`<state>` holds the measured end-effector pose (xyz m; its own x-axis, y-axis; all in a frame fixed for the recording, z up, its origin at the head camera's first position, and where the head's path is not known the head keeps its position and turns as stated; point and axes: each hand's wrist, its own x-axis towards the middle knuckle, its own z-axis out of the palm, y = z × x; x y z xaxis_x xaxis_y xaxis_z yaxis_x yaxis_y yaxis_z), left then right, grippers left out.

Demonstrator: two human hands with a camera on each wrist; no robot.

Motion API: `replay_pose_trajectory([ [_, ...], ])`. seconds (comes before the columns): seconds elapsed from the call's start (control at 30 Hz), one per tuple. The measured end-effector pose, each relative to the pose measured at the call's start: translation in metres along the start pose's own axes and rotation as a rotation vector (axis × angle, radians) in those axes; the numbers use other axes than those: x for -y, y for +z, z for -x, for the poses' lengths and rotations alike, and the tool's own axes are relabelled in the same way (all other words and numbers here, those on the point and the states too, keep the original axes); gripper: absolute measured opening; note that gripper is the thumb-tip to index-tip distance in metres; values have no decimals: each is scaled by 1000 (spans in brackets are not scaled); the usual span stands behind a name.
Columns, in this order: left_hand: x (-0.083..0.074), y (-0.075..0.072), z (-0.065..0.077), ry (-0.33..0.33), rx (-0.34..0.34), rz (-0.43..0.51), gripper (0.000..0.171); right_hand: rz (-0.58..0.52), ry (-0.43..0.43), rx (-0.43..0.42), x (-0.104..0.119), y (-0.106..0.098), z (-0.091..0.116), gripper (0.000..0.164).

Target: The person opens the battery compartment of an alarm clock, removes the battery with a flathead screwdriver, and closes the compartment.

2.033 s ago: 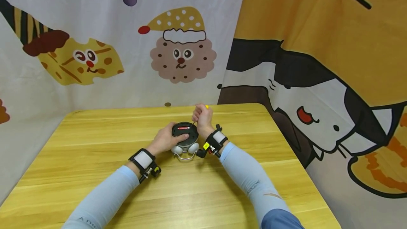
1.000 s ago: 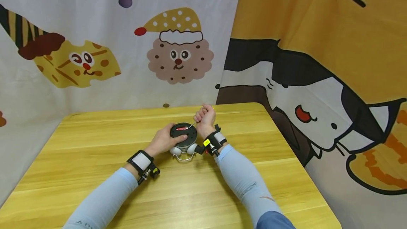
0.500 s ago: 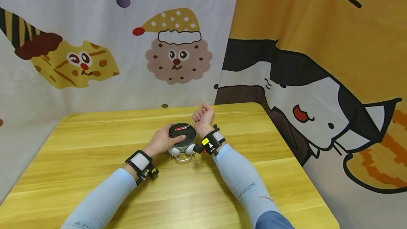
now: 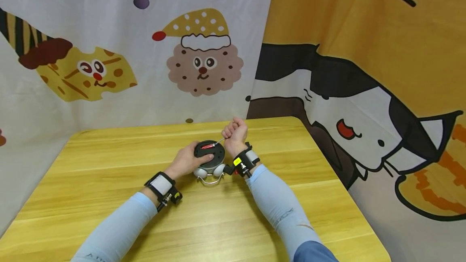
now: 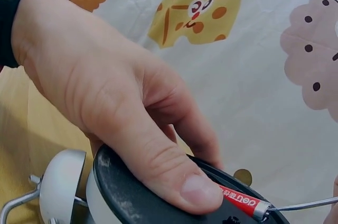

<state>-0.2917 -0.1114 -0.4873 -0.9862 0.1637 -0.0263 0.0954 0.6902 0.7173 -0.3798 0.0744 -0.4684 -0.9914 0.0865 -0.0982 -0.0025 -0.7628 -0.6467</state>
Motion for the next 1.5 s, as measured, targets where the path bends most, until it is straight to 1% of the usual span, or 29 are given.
replay_pose_trajectory([
  [0.07,0,0,0,3,1,8,88,6,-5,0,1,-1,0,55],
  [0.1,6,3,-3,27,-8,11,91,10,-9,1,1,-1,0,55],
  [0.2,6,3,-4,30,-9,13,91,9,-12,0,3,-2,0,55],
  [0.3,6,3,-4,21,-7,18,92,2,-12,-3,4,-2,-1,56],
  [0.33,1,1,-2,-3,2,15,90,-1,-12,-5,4,-3,-1,56],
  [0.47,1,1,-2,-20,8,12,91,10,-20,-4,7,-4,-1,58],
  [0.7,2,0,-2,-15,2,-10,92,40,-40,26,14,-8,-5,56],
  [0.87,2,0,-1,-11,-2,-9,92,71,-70,38,20,-10,-7,53],
  [1.3,2,1,-1,-32,4,-12,95,153,-133,82,41,-14,-6,57],
  [1.5,1,0,1,-43,15,-7,97,183,-150,87,48,-18,-6,54],
])
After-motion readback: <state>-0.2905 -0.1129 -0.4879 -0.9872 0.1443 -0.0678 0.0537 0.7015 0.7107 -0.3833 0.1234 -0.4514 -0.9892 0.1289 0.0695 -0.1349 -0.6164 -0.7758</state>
